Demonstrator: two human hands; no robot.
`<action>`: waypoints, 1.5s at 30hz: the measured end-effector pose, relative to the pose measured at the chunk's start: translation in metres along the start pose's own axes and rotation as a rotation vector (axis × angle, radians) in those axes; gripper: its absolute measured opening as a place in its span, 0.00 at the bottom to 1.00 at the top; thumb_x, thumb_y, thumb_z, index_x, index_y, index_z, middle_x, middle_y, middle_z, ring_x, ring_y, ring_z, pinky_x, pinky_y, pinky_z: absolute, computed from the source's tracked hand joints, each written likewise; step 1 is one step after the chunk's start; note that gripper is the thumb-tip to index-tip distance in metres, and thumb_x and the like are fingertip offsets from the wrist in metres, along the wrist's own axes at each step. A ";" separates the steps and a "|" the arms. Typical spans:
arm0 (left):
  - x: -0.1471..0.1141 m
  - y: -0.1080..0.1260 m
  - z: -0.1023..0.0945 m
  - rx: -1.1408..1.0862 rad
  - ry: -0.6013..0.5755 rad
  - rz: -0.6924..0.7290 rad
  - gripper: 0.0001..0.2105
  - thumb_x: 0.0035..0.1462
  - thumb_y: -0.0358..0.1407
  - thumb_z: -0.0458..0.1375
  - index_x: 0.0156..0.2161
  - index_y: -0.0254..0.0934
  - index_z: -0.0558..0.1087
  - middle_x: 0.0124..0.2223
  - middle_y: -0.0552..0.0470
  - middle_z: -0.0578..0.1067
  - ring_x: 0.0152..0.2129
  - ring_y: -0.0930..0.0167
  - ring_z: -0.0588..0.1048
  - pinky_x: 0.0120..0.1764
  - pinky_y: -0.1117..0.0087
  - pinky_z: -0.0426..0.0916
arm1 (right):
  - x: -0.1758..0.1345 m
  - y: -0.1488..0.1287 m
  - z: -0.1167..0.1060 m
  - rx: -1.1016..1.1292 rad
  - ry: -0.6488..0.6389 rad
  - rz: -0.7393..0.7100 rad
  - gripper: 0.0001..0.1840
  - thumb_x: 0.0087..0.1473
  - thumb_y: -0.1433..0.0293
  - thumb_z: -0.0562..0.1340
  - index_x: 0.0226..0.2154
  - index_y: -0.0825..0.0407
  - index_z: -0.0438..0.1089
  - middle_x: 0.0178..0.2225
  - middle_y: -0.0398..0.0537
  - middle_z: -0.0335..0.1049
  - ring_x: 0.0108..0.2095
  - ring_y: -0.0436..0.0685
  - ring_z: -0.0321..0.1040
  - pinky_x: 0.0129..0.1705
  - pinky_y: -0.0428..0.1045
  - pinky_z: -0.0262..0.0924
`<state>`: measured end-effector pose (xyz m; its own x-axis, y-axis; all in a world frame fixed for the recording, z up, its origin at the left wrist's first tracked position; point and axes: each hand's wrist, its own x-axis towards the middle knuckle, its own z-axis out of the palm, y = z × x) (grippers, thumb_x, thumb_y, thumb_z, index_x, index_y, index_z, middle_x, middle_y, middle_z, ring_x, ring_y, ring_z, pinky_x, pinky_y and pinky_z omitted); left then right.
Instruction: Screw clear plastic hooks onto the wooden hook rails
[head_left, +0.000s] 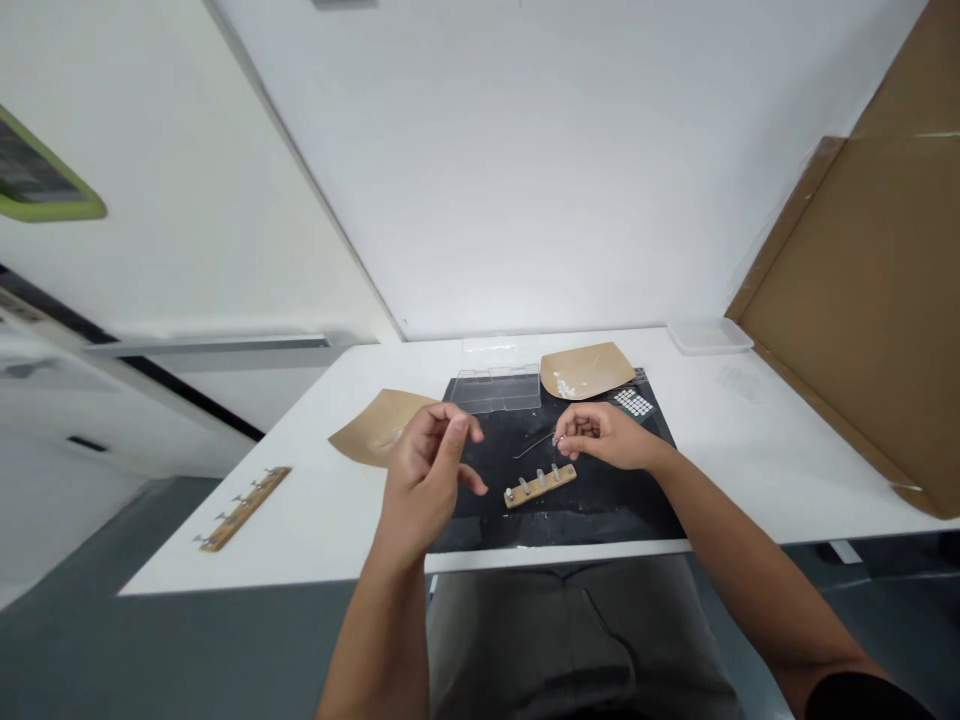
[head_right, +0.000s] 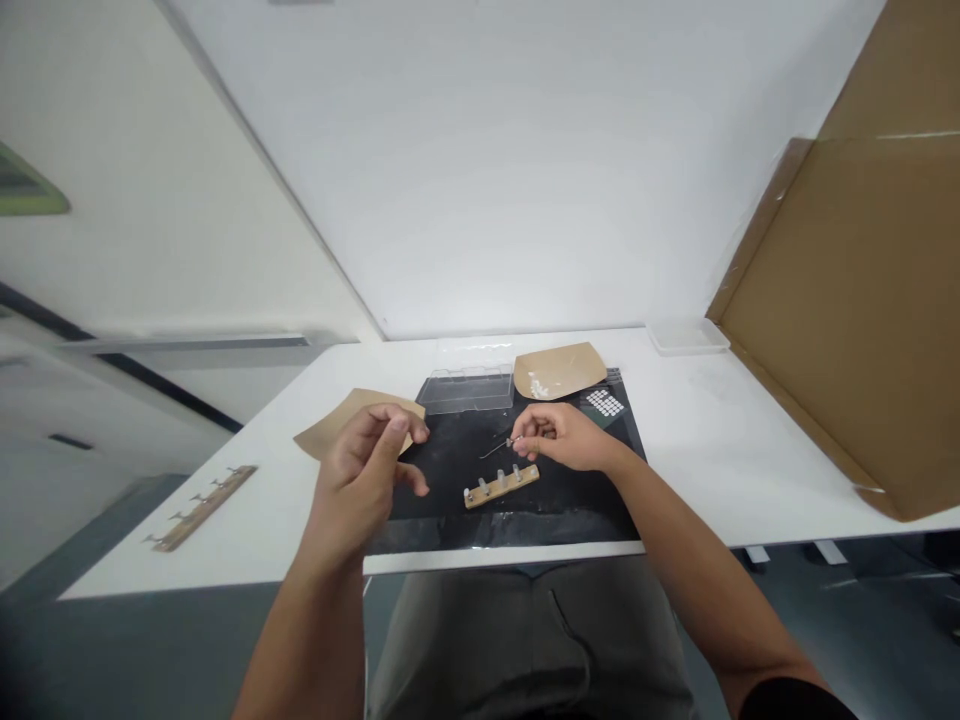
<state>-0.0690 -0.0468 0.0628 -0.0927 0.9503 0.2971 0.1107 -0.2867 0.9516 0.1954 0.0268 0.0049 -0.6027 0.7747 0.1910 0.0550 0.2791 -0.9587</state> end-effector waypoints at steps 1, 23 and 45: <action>-0.003 0.002 0.001 0.005 -0.005 0.009 0.19 0.67 0.55 0.60 0.41 0.40 0.69 0.37 0.55 0.68 0.26 0.74 0.69 0.17 0.77 0.75 | 0.001 0.002 -0.001 -0.001 0.013 0.004 0.15 0.60 0.57 0.72 0.40 0.50 0.75 0.32 0.44 0.78 0.31 0.52 0.76 0.36 0.48 0.70; -0.041 0.023 -0.015 0.286 0.006 0.182 0.05 0.58 0.41 0.71 0.34 0.43 0.87 0.40 0.50 0.87 0.35 0.60 0.87 0.42 0.59 0.86 | 0.004 0.013 -0.012 -0.026 0.131 0.001 0.20 0.58 0.53 0.72 0.40 0.53 0.75 0.29 0.44 0.77 0.29 0.52 0.75 0.37 0.49 0.70; -0.047 0.040 0.002 0.268 -0.061 -0.005 0.08 0.60 0.45 0.69 0.36 0.47 0.88 0.46 0.54 0.87 0.29 0.63 0.87 0.41 0.65 0.86 | 0.002 0.017 -0.017 -0.141 0.099 0.003 0.20 0.56 0.52 0.73 0.39 0.53 0.80 0.32 0.49 0.81 0.31 0.54 0.75 0.34 0.48 0.67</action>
<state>-0.0584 -0.1029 0.0865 -0.0355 0.9596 0.2791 0.3690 -0.2470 0.8960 0.2088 0.0424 -0.0076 -0.5212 0.8260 0.2145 0.1719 0.3478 -0.9217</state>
